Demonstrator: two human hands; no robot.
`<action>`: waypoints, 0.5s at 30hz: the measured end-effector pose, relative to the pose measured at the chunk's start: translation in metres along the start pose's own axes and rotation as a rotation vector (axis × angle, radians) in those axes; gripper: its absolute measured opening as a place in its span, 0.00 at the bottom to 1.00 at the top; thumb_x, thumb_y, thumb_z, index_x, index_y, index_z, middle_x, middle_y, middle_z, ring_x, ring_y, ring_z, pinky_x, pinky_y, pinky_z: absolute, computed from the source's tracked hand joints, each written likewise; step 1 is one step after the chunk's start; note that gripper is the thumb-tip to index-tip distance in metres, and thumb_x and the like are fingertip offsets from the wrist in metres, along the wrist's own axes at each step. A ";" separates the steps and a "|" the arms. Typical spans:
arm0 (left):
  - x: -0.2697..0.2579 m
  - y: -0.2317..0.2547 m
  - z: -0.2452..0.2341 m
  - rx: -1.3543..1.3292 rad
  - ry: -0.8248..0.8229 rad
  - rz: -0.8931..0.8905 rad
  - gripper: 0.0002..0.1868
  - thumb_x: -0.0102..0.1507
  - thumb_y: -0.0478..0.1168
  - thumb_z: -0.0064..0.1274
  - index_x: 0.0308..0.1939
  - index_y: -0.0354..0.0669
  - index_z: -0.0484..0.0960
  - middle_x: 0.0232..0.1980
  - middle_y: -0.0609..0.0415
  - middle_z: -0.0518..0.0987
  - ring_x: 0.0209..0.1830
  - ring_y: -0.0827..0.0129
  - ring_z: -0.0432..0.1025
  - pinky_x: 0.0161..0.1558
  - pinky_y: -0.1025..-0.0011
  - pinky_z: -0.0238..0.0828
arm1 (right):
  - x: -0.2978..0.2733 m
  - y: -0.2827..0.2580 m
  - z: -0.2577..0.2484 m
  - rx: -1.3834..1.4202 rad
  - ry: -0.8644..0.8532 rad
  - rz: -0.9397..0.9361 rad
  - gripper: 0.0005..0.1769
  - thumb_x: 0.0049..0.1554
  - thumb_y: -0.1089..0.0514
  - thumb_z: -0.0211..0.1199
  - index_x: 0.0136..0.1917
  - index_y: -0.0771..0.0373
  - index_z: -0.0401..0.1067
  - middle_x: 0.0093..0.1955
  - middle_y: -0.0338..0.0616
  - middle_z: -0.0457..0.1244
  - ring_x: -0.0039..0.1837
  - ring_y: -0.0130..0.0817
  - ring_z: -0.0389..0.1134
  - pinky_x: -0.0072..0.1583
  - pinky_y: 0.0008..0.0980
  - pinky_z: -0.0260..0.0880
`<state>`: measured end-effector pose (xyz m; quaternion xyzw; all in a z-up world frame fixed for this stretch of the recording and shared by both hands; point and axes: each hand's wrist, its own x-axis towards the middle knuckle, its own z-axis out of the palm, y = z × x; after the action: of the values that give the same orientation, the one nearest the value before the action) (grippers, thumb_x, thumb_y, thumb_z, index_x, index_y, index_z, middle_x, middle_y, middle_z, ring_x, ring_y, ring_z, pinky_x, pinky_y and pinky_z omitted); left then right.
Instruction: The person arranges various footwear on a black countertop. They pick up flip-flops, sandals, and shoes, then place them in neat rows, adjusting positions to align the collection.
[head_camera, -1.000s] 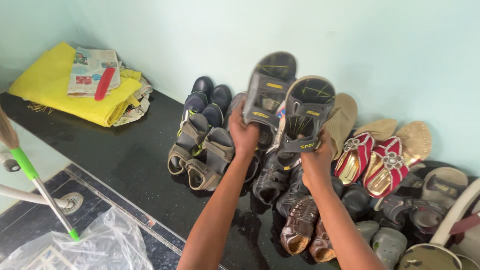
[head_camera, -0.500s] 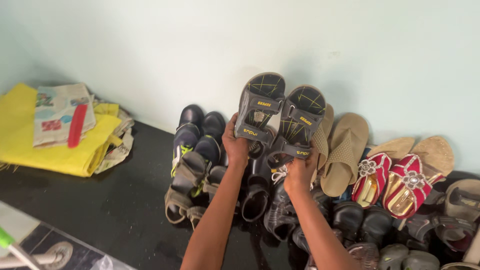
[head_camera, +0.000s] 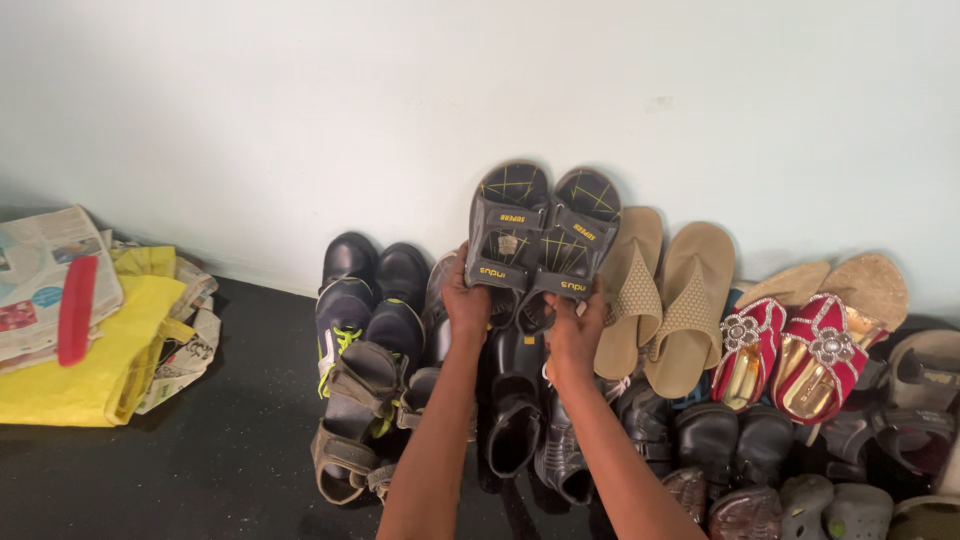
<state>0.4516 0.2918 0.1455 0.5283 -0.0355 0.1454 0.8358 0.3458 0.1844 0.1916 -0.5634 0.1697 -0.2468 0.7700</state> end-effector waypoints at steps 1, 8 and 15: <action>-0.001 0.000 0.000 0.073 -0.002 0.057 0.30 0.63 0.24 0.49 0.71 0.34 0.72 0.59 0.48 0.82 0.54 0.73 0.74 0.54 0.75 0.71 | -0.002 -0.001 -0.001 -0.058 0.008 0.013 0.42 0.61 0.60 0.56 0.84 0.50 0.45 0.52 0.40 0.65 0.45 0.23 0.64 0.38 0.27 0.59; -0.017 0.025 -0.002 0.483 -0.058 0.344 0.45 0.57 0.28 0.57 0.77 0.32 0.55 0.70 0.31 0.70 0.71 0.46 0.65 0.68 0.62 0.62 | -0.006 0.014 -0.017 -0.468 -0.084 -0.447 0.44 0.62 0.66 0.58 0.84 0.70 0.39 0.82 0.59 0.41 0.71 0.38 0.61 0.64 0.32 0.67; -0.041 0.058 -0.005 0.733 -0.134 0.555 0.53 0.50 0.29 0.53 0.79 0.34 0.48 0.78 0.27 0.56 0.78 0.32 0.51 0.76 0.47 0.48 | -0.043 0.000 -0.028 -0.700 -0.103 -0.413 0.44 0.60 0.63 0.58 0.82 0.69 0.41 0.84 0.57 0.42 0.77 0.49 0.55 0.70 0.40 0.63</action>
<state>0.3958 0.3112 0.1848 0.7674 -0.1759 0.3323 0.5193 0.2952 0.1872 0.1822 -0.8251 0.0880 -0.2953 0.4735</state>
